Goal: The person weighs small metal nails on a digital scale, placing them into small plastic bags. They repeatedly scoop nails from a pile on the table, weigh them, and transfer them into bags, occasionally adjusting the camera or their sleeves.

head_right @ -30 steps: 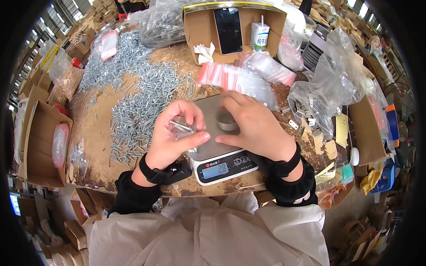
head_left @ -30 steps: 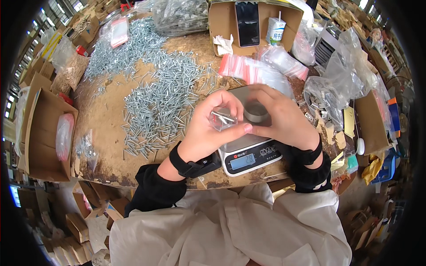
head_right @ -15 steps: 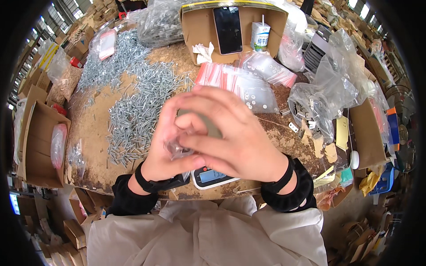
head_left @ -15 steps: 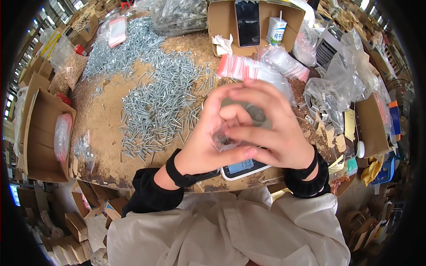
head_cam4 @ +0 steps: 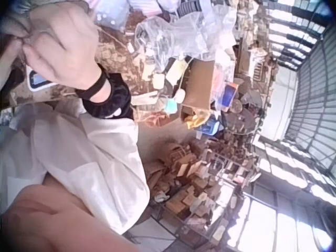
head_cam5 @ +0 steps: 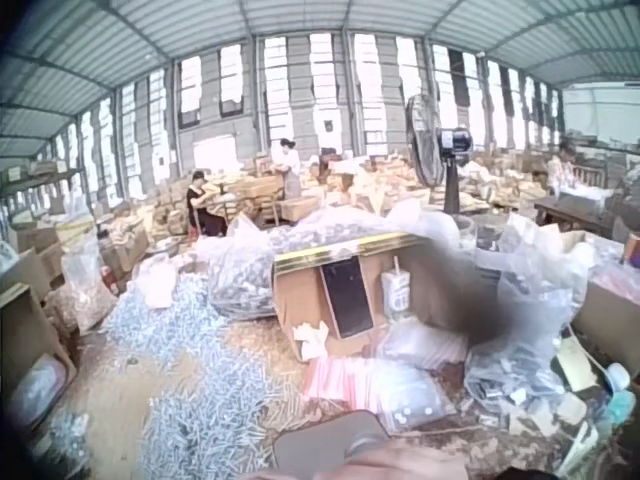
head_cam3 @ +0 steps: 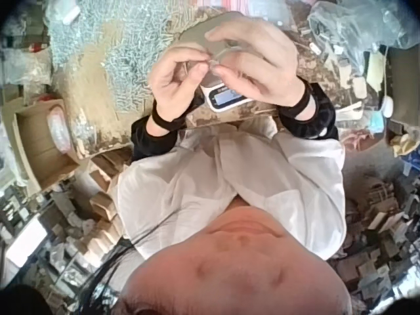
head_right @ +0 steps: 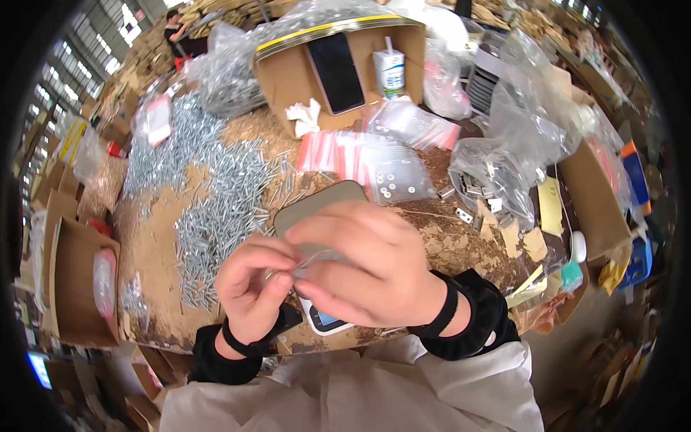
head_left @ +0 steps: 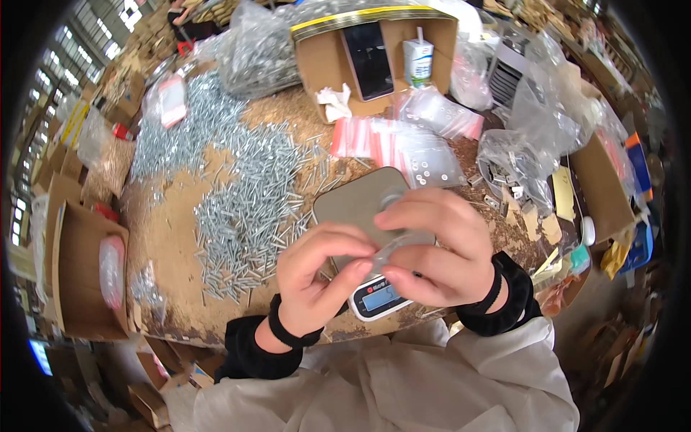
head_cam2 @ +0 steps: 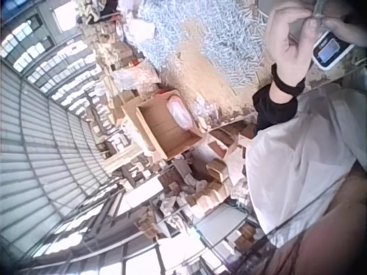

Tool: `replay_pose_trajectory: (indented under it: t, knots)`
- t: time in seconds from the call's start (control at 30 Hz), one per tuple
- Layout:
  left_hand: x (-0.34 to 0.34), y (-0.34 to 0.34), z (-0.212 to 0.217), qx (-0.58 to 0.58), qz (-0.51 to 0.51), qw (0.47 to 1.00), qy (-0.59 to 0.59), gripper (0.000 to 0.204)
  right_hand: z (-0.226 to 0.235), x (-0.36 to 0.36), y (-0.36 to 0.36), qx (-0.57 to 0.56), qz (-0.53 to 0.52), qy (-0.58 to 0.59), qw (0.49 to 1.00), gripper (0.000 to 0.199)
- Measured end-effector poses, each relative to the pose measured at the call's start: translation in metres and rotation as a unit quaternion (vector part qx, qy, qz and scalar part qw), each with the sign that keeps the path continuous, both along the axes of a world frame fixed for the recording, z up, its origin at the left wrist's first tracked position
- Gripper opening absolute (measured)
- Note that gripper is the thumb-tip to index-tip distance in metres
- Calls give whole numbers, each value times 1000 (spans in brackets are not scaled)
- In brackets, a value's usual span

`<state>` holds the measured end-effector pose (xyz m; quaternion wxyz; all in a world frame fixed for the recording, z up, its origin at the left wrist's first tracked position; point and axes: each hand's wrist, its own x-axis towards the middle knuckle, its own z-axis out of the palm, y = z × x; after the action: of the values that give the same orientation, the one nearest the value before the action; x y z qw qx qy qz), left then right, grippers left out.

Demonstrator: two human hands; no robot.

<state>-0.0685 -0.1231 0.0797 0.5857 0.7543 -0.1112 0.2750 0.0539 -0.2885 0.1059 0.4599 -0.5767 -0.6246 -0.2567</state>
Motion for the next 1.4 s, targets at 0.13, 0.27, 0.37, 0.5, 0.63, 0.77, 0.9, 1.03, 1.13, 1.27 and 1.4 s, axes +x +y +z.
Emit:
replay_pose_trajectory:
  t: [0.13, 0.27, 0.37, 0.5, 0.63, 0.77, 0.9, 1.03, 1.13, 1.27, 1.4]
  knots:
    - [1, -5, -6, -35, 25, 999, 10, 15, -8, -2, 0, 17, 10, 21, 1000, 15]
    - [-1, -6, -9, -24, 47, 998, 23, 11, -9, -6, -1, -4, -16, 46, 999, 15]
    - [-1, -9, -7, 0, 71, 997, 12, 9, -7, -8, -2, -33, -53, 89, 994, 22]
    - [0, -7, -10, 32, 84, 996, 2, 11, -18, -7, 3, -42, -39, 80, 995, 17]
    - [1, -11, -10, 27, 102, 994, -10, 15, -22, -10, 4, -13, -29, 80, 996, 19]
    - [4, -8, -13, 7, 89, 996, -4, 23, -22, -10, 2, 3, -28, 82, 996, 20]
    - [-3, -4, -14, 14, 81, 997, 12, 25, -26, -12, 6, 14, -3, 128, 992, 20]
    - [-5, -3, -11, 26, 75, 997, 5, 27, -26, -12, 5, -17, 92, 233, 968, 20]
    - [-10, -6, -11, 56, 110, 992, -12, 29, -31, -18, 11, 19, 107, 251, 962, 9]
    - [-10, -7, -14, 64, 128, 989, -33, 28, -31, -16, 10, -19, 162, 284, 945, 12]
    - [-6, -9, -15, 39, 122, 990, -51, 30, -28, -15, 6, -50, 142, 267, 952, 16]
